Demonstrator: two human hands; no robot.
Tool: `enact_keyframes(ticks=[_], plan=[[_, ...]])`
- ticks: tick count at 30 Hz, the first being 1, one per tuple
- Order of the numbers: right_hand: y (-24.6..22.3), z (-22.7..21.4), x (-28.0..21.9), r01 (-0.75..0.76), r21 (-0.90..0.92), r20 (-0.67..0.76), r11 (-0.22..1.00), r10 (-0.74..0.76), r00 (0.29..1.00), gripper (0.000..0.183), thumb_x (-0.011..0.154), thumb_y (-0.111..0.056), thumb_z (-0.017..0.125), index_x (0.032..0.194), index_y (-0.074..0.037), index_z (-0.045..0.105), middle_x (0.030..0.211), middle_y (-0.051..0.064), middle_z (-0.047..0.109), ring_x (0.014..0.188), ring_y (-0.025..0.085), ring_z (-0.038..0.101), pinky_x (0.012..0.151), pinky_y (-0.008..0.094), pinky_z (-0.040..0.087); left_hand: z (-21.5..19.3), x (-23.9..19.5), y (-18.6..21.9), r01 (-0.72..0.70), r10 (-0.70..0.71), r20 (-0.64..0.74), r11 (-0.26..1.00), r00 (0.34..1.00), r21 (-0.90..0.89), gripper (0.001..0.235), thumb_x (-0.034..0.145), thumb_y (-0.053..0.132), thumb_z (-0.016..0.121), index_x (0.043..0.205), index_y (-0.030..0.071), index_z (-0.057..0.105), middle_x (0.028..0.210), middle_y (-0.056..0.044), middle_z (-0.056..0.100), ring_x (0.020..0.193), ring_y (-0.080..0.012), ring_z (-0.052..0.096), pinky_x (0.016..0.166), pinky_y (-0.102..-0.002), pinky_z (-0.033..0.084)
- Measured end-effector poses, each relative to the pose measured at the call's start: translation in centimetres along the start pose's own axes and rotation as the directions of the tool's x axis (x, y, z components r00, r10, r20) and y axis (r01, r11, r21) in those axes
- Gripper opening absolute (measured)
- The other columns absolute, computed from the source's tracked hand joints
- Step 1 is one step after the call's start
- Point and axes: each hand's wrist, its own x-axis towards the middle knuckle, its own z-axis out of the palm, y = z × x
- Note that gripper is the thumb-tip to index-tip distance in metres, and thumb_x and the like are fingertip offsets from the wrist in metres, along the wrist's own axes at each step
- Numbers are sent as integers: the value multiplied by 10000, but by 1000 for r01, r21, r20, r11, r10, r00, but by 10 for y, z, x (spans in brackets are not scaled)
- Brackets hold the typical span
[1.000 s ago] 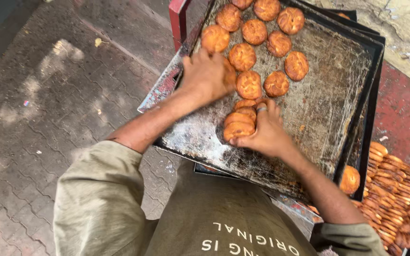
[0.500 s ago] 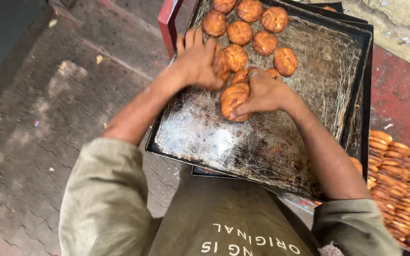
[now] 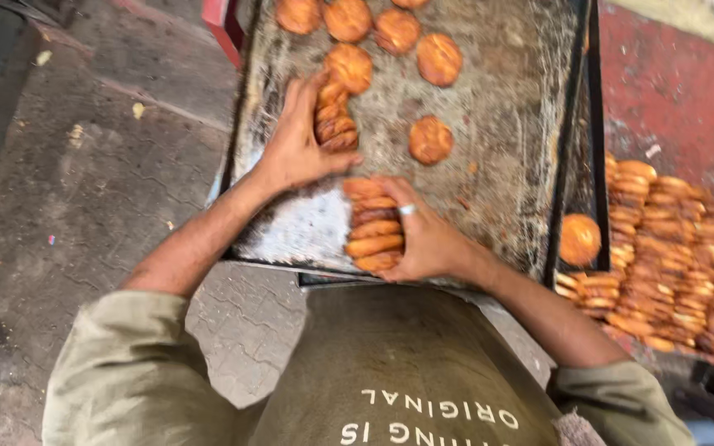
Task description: The person moves various pastries between metal trays by hand, stacking small ring-shaped pastries and arranging larger flat pastries into organized rows.
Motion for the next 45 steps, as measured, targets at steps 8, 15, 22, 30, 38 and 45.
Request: enact_keyframes(ticks=[8, 15, 22, 30, 38, 45], plan=[[4, 1, -23, 105, -241, -248, 965, -166, 955, 1535, 620, -349, 995, 1632, -212, -151, 1655, 297, -205, 1585, 518, 60, 1232, 551, 362, 98, 22, 3, 348, -381, 90, 692, 920, -633, 150, 1000, 146, 646, 1045, 13, 697, 1040, -111, 695, 959, -184, 609, 794, -334, 527], [10, -11, -47, 18, -241, -275, 970, -86, 958, 1494, 619, -319, 951, 1625, -182, -145, 1674, 313, -210, 1556, 496, 143, 1166, 515, 379, 109, 27, 41, 55, -59, -8, 963, 998, -263, 276, 1053, 258, 613, 1197, 45, 713, 1161, -99, 575, 1109, -192, 600, 967, -326, 544], [8, -6, -63, 12, -247, -338, 969, -98, 936, 1524, 531, -275, 980, 1625, -198, -79, 1656, 286, -138, 1558, 523, 76, 1189, 552, 332, 113, 20, 54, 18, -21, -6, 961, 1000, -278, 327, 1080, 322, 574, 1233, 56, 686, 1126, -91, 572, 1088, -198, 616, 958, -347, 540], [8, -14, -81, 50, -160, -420, 986, -114, 900, 1471, 540, -195, 951, 1657, -197, -7, 1694, 259, -49, 1587, 486, 115, 1252, 532, 330, 119, 28, 95, -18, 20, 13, 992, 1000, -124, 336, 1083, 325, 591, 1276, 77, 710, 1006, -67, 575, 990, -190, 575, 880, -336, 492], [50, -70, -195, 202, 113, -752, 973, -49, 657, 1346, 705, 33, 855, 1709, -249, 5, 1779, 165, 132, 1631, 339, 352, 1290, 487, 400, 208, 102, 164, -156, 199, 93, 926, 976, -344, 289, 1120, 282, 599, 1279, 54, 678, 1061, -58, 559, 952, -149, 604, 873, -308, 509], [144, -101, -362, 189, 331, -851, 925, 205, 483, 1258, 647, 152, 750, 1699, -151, 131, 1706, 144, 341, 1542, 301, 383, 1257, 439, 380, 459, 122, 169, -34, 166, 219, 863, 962, -504, 185, 1078, 203, 642, 1084, 24, 689, 939, -67, 679, 871, -179, 621, 791, -331, 505]])
